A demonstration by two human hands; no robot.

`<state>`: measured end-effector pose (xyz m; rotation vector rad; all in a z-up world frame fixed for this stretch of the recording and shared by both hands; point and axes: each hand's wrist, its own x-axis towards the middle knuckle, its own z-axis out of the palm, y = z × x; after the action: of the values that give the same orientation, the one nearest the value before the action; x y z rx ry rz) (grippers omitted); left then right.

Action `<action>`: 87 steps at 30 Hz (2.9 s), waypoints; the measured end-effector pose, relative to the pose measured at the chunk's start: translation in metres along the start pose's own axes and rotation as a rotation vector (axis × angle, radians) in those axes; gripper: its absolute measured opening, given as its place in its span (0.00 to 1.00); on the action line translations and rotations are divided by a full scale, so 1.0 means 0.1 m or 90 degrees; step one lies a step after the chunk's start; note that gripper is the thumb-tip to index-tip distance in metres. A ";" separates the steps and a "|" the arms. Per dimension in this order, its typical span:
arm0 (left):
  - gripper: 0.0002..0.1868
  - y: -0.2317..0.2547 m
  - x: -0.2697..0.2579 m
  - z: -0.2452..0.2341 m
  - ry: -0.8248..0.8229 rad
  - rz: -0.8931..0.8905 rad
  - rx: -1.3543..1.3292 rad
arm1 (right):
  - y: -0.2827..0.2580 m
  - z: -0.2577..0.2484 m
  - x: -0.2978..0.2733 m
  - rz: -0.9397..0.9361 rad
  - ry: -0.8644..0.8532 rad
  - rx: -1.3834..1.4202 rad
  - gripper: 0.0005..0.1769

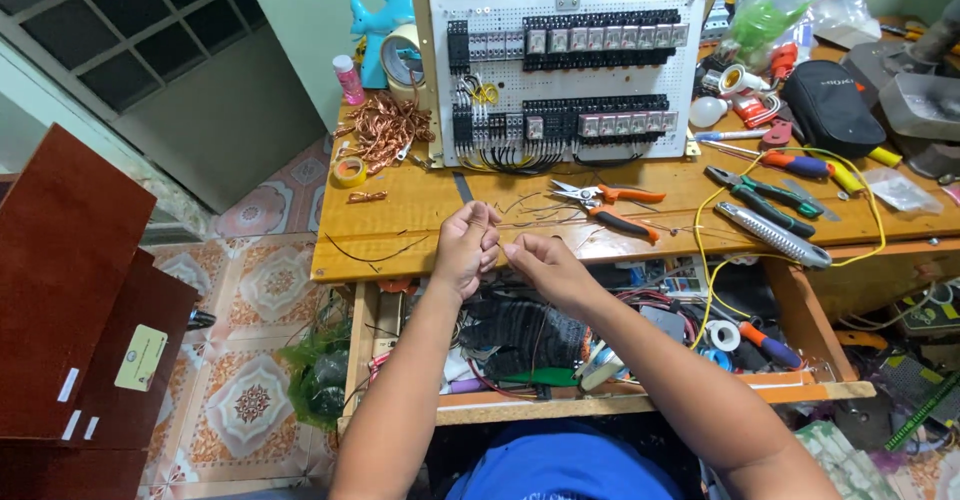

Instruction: Stripping insulation from electrical wires and twisting the copper strands for connection.

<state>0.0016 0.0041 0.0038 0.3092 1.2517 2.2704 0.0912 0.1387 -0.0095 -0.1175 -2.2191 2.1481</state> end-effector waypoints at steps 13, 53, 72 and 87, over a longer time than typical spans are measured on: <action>0.22 -0.07 0.02 -0.03 0.045 -0.013 0.031 | -0.30 0.19 -0.16 -0.111 0.026 -0.108 0.10; 0.18 -0.09 0.05 -0.05 -0.037 -0.004 -0.161 | -0.66 0.27 -0.18 -0.151 0.018 0.027 0.07; 0.18 0.04 0.03 -0.08 0.070 0.006 -0.157 | -0.28 0.07 -0.15 -0.293 -0.039 -0.168 0.08; 0.17 0.00 0.09 -0.15 0.027 0.157 -0.068 | -0.30 -0.02 -0.13 -0.095 -0.017 0.159 0.05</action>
<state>-0.0124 -0.0019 -0.0053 0.3966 1.1613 2.5541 0.1039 0.1382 0.0203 0.0850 -1.8837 2.3294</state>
